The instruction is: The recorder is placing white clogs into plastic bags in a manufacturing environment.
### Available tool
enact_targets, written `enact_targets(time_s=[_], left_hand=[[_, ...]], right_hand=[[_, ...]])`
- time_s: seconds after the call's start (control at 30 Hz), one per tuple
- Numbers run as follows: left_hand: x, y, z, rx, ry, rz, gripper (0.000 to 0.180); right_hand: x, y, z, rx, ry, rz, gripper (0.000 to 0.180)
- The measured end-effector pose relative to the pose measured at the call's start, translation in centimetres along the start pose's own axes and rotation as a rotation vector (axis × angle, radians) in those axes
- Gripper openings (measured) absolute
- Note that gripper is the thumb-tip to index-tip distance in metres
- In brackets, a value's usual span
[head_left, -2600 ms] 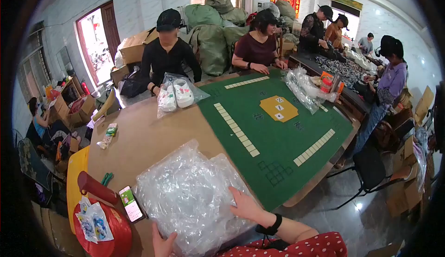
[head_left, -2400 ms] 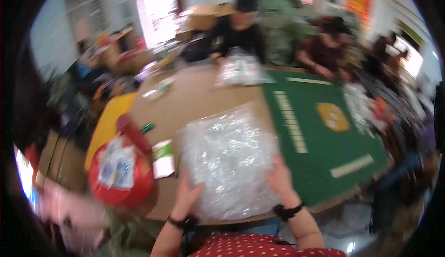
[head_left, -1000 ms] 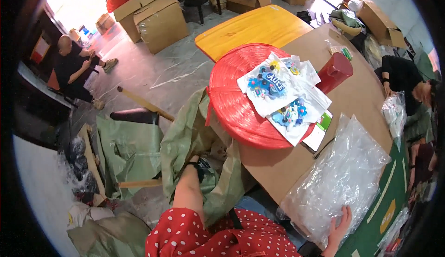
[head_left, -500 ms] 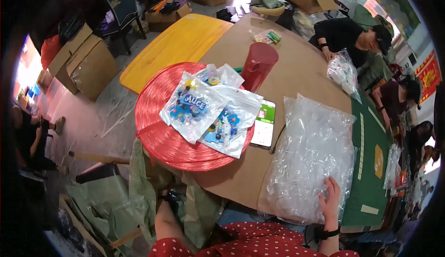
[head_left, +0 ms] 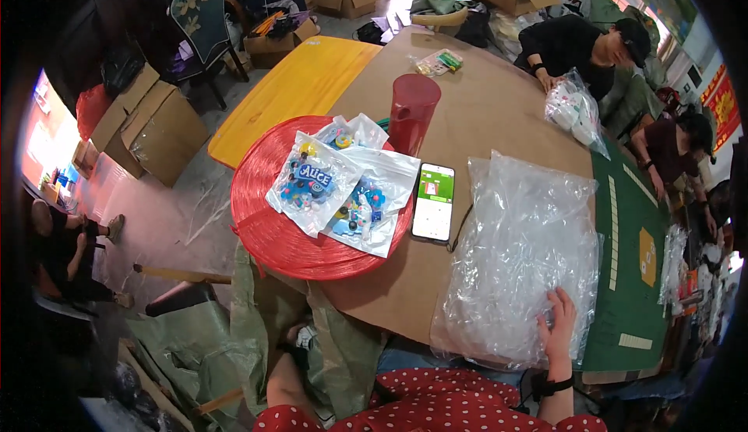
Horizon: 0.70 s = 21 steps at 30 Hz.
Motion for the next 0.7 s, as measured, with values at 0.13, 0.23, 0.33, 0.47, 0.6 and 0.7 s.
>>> enact_targets(time_s=[0.13, 0.23, 0.33, 0.47, 0.6, 0.7], left_hand=[[4.0, -1.9, 3.3, 0.011, -0.173, -0.267, 0.027], [6.3, 1.6, 8.5, 0.306, -0.146, -0.404, 0.047], [15.8, -2.8, 18.3, 0.475, -0.479, -0.919, 0.057], [22.6, -2.0, 31.0, 0.642, -0.539, -1.09, 0.056], [28.9, 0.6, 42.2, 0.722, -0.657, -0.936, 0.04], [32.7, 0.0, 52.5, 0.613, -0.646, -0.506, 0.044]], right_hand=[[0.1, 0.8, 0.1, 0.011, -0.019, 0.014, 0.055], [-0.4, 0.3, -0.3, -0.001, 0.014, -0.028, 0.054], [0.6, 0.9, 0.3, 0.042, -0.011, -0.014, 0.054], [0.8, 0.2, 0.4, 0.052, 0.006, -0.054, 0.053], [1.4, 0.4, 0.6, 0.109, 0.018, -0.066, 0.052], [1.6, 0.1, 0.8, 0.121, 0.014, -0.081, 0.051]])
Point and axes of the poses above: each hand's wrist, its own z-axis away from the middle knuckle, its own y-axis out of the back of the hand, x = y × z, the point moved 6 cm from there along -z, towards the middle knuckle, and after that the axes turned 8 degrees about x, right-handed, at the moved point
